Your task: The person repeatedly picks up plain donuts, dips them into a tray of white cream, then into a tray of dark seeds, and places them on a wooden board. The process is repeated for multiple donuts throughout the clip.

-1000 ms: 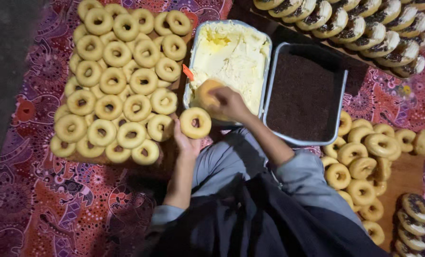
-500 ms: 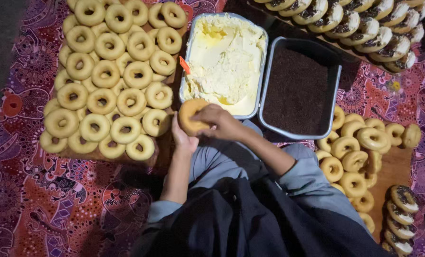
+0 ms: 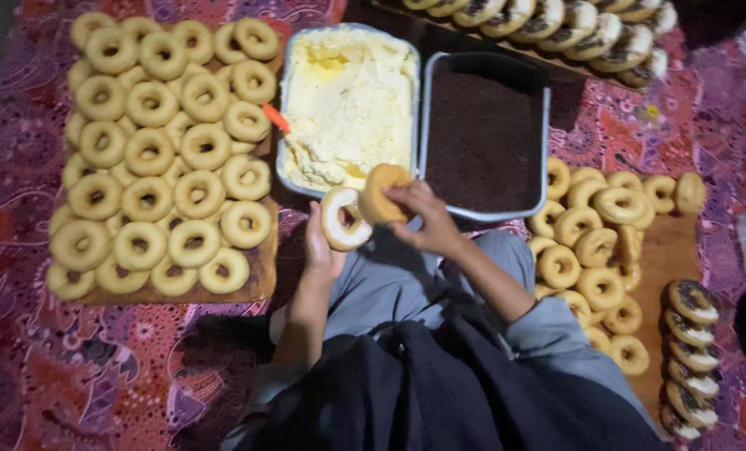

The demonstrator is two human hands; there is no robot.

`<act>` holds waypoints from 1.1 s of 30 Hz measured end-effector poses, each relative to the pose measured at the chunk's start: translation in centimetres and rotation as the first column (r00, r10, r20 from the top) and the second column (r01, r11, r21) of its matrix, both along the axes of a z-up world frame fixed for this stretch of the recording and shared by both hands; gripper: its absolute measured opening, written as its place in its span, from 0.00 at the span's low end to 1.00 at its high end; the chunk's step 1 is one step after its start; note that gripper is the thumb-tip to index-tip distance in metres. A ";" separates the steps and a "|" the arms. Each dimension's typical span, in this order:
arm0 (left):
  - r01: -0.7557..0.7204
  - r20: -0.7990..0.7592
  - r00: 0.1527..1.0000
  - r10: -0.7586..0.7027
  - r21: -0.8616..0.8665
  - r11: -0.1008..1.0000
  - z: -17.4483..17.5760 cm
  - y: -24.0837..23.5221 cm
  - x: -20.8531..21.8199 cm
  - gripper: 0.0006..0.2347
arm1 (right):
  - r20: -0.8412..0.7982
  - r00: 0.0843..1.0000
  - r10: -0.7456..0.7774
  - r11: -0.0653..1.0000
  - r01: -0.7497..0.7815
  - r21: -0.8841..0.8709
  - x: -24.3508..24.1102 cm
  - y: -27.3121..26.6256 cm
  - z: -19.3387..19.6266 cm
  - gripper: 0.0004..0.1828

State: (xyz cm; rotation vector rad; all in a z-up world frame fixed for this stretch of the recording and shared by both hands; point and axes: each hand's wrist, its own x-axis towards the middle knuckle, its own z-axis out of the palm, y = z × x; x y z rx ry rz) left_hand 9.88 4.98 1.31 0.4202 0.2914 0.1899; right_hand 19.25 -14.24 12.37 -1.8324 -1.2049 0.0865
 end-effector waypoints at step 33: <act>0.269 -0.185 0.947 -0.262 0.015 0.963 -11.7 -12.4 -0.3 0.26 | -0.943 0.114 -0.312 0.785 0.591 -0.188 14.2 -19.7 -11.0 0.21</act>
